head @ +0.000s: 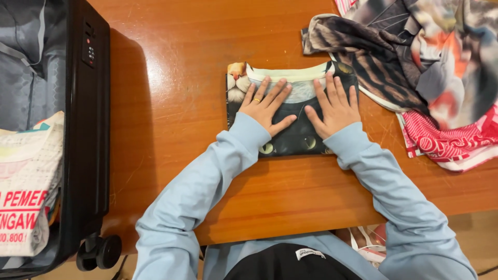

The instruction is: Folding a cat-print t-shirt and placing it into a suitcase.

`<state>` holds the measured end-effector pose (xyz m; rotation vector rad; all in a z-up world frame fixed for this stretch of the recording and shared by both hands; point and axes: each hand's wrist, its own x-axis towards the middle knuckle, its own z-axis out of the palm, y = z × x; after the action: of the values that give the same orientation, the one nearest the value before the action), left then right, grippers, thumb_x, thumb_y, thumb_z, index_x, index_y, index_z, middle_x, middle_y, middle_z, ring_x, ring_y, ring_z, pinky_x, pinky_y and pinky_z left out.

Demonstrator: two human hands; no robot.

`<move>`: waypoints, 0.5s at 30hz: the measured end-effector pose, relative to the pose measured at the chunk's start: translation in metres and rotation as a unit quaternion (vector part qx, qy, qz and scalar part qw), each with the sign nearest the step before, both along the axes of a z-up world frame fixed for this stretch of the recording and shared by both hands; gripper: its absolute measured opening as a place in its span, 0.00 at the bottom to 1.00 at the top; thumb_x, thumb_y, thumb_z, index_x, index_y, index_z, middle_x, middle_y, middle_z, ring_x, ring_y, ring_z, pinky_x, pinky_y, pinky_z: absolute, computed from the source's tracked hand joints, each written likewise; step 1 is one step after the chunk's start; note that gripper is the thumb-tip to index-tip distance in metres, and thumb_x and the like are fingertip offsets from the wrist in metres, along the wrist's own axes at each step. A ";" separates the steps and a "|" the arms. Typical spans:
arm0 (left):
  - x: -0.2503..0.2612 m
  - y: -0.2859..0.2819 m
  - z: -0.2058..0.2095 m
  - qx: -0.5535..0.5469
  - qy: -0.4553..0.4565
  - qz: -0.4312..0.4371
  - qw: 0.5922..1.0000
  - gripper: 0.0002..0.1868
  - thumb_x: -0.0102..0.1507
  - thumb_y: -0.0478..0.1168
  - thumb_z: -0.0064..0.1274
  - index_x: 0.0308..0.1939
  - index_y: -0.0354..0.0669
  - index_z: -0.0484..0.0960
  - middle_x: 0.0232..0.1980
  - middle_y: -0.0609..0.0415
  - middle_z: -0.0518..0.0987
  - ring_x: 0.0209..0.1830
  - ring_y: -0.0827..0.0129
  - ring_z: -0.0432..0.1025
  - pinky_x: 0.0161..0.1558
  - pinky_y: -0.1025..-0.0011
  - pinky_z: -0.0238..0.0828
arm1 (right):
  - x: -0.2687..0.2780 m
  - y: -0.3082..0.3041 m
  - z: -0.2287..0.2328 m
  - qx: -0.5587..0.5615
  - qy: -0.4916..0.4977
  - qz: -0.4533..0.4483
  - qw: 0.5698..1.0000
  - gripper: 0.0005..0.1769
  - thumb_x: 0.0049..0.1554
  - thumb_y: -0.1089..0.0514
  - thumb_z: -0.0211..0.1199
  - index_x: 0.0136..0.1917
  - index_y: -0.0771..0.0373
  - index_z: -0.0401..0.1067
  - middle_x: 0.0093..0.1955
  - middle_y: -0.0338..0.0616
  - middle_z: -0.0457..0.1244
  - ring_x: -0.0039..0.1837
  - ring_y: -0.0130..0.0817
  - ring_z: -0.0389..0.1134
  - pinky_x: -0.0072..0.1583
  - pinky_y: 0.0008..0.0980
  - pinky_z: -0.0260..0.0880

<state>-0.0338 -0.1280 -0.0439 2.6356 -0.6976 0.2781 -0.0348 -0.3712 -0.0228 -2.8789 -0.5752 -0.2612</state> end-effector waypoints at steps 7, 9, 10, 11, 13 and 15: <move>0.000 0.000 -0.004 0.020 -0.011 0.006 1.000 0.42 0.69 0.70 0.40 0.81 0.56 0.56 0.84 0.62 0.52 0.85 0.56 0.42 0.80 0.50 0.34 | 0.008 -0.024 -0.002 0.036 0.038 -0.018 0.998 0.35 0.69 0.41 0.47 0.84 0.55 0.51 0.86 0.44 0.45 0.86 0.50 0.40 0.79 0.61 0.36; 0.002 -0.001 -0.007 0.023 -0.018 0.004 1.000 0.42 0.69 0.70 0.40 0.81 0.55 0.56 0.84 0.61 0.52 0.84 0.55 0.42 0.80 0.49 0.34 | 0.008 -0.024 -0.001 0.038 0.033 -0.015 0.999 0.35 0.69 0.42 0.46 0.84 0.55 0.51 0.86 0.44 0.45 0.86 0.50 0.40 0.79 0.60 0.37; 0.002 -0.001 -0.010 0.026 -0.023 0.002 0.999 0.42 0.69 0.70 0.40 0.81 0.54 0.56 0.84 0.60 0.52 0.84 0.53 0.42 0.80 0.48 0.34 | 0.008 -0.023 -0.001 0.039 0.032 -0.012 0.999 0.34 0.69 0.42 0.46 0.84 0.56 0.51 0.86 0.44 0.45 0.86 0.50 0.40 0.79 0.60 0.37; 0.001 -0.002 -0.012 0.026 -0.023 0.002 0.999 0.42 0.69 0.70 0.40 0.81 0.54 0.56 0.84 0.60 0.52 0.84 0.53 0.42 0.80 0.48 0.34 | 0.006 -0.023 -0.002 0.039 0.031 -0.012 0.999 0.34 0.69 0.42 0.46 0.84 0.56 0.51 0.86 0.44 0.45 0.86 0.50 0.40 0.79 0.60 0.37; 0.002 -0.003 -0.014 0.031 -0.042 0.006 0.999 0.42 0.69 0.69 0.40 0.81 0.53 0.56 0.84 0.59 0.52 0.85 0.53 0.43 0.80 0.47 0.34 | 0.008 -0.023 -0.004 0.031 0.019 -0.010 0.999 0.34 0.69 0.43 0.46 0.84 0.57 0.51 0.86 0.44 0.45 0.86 0.51 0.41 0.79 0.59 0.37; 0.002 -0.003 -0.016 0.032 -0.044 0.006 0.998 0.42 0.69 0.69 0.40 0.81 0.53 0.56 0.84 0.59 0.52 0.84 0.52 0.43 0.80 0.47 0.34 | 0.008 -0.023 -0.007 0.029 0.014 -0.009 0.999 0.34 0.69 0.43 0.46 0.84 0.57 0.52 0.86 0.45 0.46 0.86 0.51 0.41 0.79 0.59 0.38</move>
<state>-0.0313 -0.1314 -0.0597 2.7030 -0.7305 0.3845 -0.0269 -0.3946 -0.0299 -2.8286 -0.5281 -0.2357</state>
